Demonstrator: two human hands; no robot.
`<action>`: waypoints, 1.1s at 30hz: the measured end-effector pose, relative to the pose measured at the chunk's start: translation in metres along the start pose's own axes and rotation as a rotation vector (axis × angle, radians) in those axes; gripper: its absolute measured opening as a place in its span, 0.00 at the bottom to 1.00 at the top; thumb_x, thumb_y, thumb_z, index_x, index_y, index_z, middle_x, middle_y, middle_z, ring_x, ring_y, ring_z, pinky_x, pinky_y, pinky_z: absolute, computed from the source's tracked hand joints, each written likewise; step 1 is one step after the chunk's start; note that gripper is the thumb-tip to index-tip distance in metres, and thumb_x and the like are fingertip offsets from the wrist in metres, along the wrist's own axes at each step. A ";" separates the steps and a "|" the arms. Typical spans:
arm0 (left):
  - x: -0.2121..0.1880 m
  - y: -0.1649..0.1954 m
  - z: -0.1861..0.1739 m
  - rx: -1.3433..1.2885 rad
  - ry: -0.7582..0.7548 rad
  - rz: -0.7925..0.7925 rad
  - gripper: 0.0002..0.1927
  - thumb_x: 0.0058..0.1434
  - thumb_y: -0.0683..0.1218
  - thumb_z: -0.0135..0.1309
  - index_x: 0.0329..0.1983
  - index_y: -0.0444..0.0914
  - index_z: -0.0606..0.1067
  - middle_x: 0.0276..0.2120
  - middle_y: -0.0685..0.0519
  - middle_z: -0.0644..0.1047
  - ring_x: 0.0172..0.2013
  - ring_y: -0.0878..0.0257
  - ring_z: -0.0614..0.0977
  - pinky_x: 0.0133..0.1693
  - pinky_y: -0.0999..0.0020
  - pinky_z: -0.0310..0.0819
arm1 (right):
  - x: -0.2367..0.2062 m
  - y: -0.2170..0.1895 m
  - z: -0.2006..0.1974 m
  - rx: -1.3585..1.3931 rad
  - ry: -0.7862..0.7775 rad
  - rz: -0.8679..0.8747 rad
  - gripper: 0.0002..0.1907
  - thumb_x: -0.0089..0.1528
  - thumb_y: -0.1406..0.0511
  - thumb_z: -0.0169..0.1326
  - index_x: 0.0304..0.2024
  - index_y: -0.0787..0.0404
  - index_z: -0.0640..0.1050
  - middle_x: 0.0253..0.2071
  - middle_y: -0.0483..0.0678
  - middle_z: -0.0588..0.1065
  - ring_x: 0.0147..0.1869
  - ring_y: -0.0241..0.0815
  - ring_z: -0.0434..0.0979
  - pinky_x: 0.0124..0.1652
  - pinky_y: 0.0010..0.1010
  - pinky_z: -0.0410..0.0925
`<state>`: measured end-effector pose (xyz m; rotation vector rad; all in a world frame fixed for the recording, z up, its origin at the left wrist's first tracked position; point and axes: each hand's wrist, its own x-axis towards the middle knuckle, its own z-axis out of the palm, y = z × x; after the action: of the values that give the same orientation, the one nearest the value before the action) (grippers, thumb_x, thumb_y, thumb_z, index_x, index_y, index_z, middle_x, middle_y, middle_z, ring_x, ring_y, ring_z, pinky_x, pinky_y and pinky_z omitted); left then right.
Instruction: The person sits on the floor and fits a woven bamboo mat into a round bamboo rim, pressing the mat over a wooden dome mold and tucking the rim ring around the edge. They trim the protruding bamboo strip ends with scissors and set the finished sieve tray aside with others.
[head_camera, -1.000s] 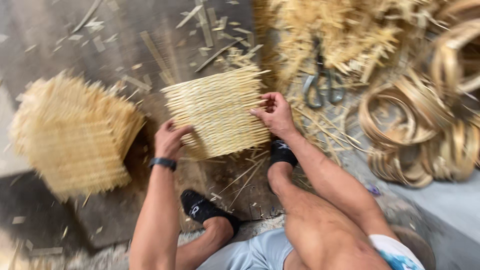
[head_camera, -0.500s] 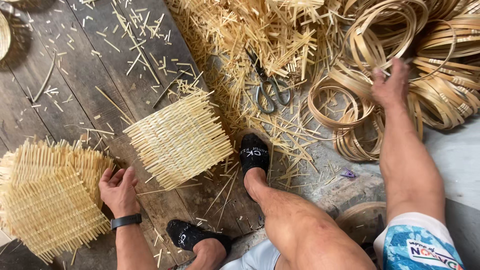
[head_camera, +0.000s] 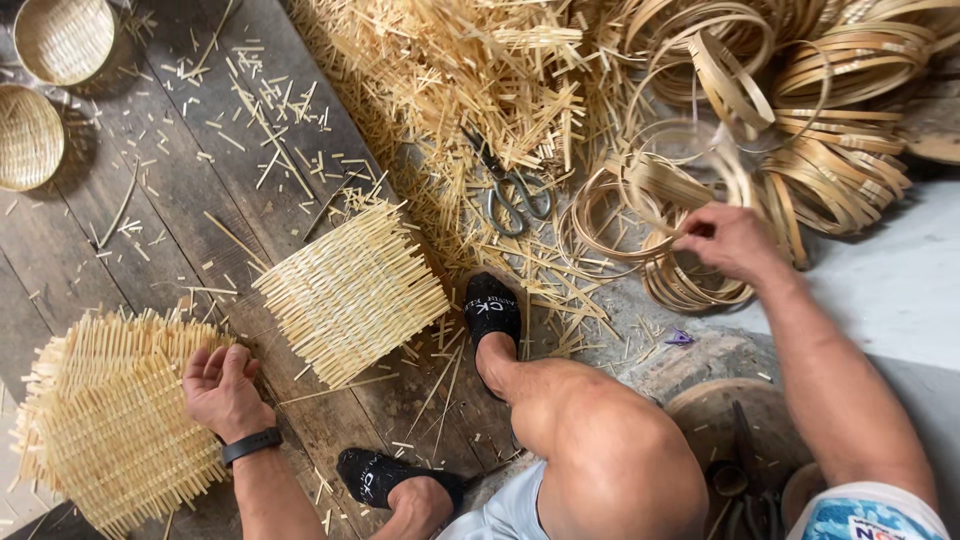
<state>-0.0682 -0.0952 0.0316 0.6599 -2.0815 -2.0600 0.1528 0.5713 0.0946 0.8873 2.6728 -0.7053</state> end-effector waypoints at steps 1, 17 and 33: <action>-0.002 0.000 0.002 -0.022 -0.021 0.010 0.23 0.62 0.35 0.64 0.59 0.34 0.70 0.45 0.53 0.77 0.40 0.66 0.81 0.38 0.73 0.82 | -0.003 0.002 0.007 -0.038 -0.054 0.060 0.16 0.54 0.56 0.70 0.39 0.57 0.84 0.41 0.46 0.82 0.45 0.42 0.81 0.48 0.35 0.73; -0.040 0.042 0.020 0.033 -0.105 0.162 0.16 0.66 0.38 0.62 0.55 0.34 0.73 0.48 0.51 0.76 0.42 0.65 0.82 0.40 0.72 0.83 | -0.008 -0.009 -0.009 0.028 0.479 -0.297 0.12 0.69 0.63 0.57 0.46 0.66 0.75 0.40 0.54 0.75 0.39 0.47 0.77 0.41 0.40 0.72; -0.068 0.072 0.058 0.365 -0.238 0.362 0.13 0.67 0.45 0.61 0.52 0.36 0.77 0.47 0.46 0.80 0.45 0.59 0.82 0.44 0.66 0.83 | -0.022 -0.064 -0.038 0.225 0.496 -0.380 0.10 0.70 0.61 0.60 0.47 0.61 0.84 0.34 0.48 0.79 0.33 0.37 0.75 0.33 0.32 0.67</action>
<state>-0.0456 -0.0171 0.1127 0.0580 -2.5140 -1.6440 0.1282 0.5350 0.1591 0.6739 3.3097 -0.9941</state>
